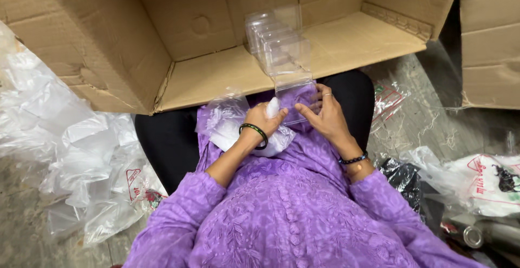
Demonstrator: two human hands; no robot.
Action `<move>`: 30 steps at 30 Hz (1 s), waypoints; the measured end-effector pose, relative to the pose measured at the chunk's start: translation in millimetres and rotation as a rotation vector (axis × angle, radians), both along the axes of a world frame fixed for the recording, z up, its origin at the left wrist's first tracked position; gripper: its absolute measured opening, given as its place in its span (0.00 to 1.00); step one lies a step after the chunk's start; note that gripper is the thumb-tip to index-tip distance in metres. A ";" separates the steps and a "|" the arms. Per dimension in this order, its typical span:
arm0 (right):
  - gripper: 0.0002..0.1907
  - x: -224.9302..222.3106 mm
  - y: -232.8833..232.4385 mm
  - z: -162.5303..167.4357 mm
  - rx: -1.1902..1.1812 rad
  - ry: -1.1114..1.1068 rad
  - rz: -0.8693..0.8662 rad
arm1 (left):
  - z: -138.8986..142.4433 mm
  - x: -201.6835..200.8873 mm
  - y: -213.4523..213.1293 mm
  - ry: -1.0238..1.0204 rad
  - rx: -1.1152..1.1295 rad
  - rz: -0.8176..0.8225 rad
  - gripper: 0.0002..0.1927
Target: The person sits on the floor and packs clear plastic boxes. They place each box into a plastic bag, fold the bag around it, and set the wrapped box into a large cardboard carton, repeating this for box after box.
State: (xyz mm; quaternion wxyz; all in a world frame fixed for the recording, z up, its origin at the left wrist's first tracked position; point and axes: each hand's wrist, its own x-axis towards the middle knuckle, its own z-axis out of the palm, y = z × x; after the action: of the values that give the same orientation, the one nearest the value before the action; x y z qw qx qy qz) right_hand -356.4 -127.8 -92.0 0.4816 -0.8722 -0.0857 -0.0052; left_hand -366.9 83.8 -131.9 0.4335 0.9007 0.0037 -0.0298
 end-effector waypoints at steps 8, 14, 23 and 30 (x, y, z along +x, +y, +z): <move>0.33 26.7 -2.5 -17.4 -0.018 -0.189 0.053 | 10.3 8.8 -5.8 0.077 -0.199 0.140 0.30; 0.31 32.8 5.1 -12.9 0.081 -0.338 0.082 | 15.7 15.9 -4.9 -0.293 -0.063 0.061 0.35; 0.30 47.1 14.9 -19.2 0.158 -0.268 0.067 | 5.4 35.9 -0.3 -0.171 0.003 0.031 0.39; 0.30 47.3 9.2 -27.0 0.183 -0.207 -0.023 | -11.5 37.4 -14.0 -0.221 -0.013 0.062 0.38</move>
State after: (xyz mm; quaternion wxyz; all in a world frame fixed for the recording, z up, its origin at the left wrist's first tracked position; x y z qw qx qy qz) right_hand -309.0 -118.6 -119.0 0.5476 -0.8204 -0.1240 -0.1082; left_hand -329.5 69.8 -143.4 0.4378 0.8951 -0.0163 0.0832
